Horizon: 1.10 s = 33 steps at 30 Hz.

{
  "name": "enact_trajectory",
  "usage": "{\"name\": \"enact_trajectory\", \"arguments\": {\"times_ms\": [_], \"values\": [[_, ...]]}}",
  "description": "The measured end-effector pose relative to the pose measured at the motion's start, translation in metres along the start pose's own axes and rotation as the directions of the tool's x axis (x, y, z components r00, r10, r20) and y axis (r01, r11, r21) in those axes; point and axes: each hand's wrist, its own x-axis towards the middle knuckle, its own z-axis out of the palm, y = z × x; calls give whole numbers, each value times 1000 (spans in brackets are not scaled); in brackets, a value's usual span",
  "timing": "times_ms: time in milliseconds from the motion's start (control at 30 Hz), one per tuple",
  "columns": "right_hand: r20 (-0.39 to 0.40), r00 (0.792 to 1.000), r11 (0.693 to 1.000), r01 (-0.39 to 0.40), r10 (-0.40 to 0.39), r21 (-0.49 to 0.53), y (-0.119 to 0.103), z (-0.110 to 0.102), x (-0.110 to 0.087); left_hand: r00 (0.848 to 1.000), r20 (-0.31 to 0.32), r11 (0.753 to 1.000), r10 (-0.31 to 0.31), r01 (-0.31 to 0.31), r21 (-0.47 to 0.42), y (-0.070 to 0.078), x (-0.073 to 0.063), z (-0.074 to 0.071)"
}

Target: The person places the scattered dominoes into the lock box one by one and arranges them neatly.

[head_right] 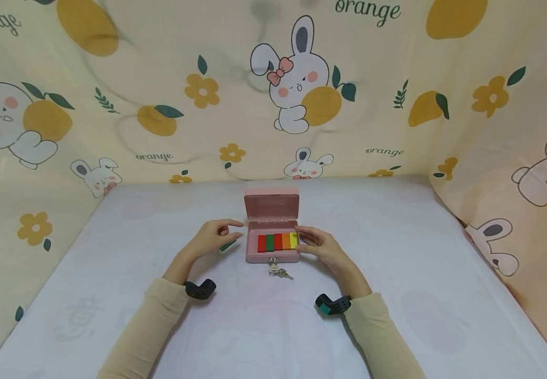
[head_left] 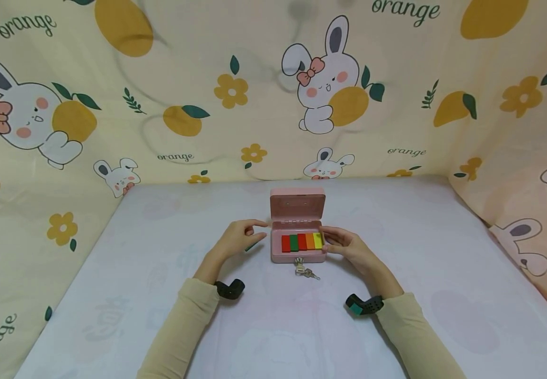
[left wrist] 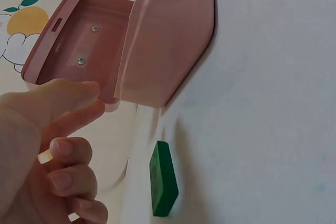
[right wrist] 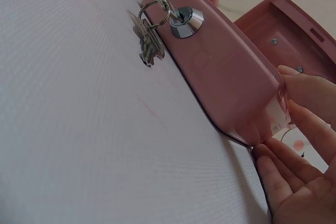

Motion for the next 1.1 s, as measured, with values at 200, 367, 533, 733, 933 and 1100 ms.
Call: {"name": "enact_trajectory", "arguments": {"times_ms": [200,367,533,733,933,1100], "values": [[0,1000,1000,5,-5,8,0,0,0,1000,17,1000,-24,24,5,-5,0,-2],[-5,1000,1000,-10,10,-7,-1,0,0,998,30,999,-54,54,-1,-9,1,-4],[-10,1000,1000,-22,22,-18,-1,0,0,998,33,999,-50,50,-1,-11,1,-5],[-5,1000,1000,-12,12,-15,0,1,1,998,36,999,-46,47,-7,-13,1,-5],[-4,1000,1000,-7,7,-9,1,0,1,998,41,999,-37,38,-10,-15,-1,-7],[-5,1000,1000,-7,7,-10,1,0,1,997,62,999,-49,49,-6,-17,-2,-9]]}}
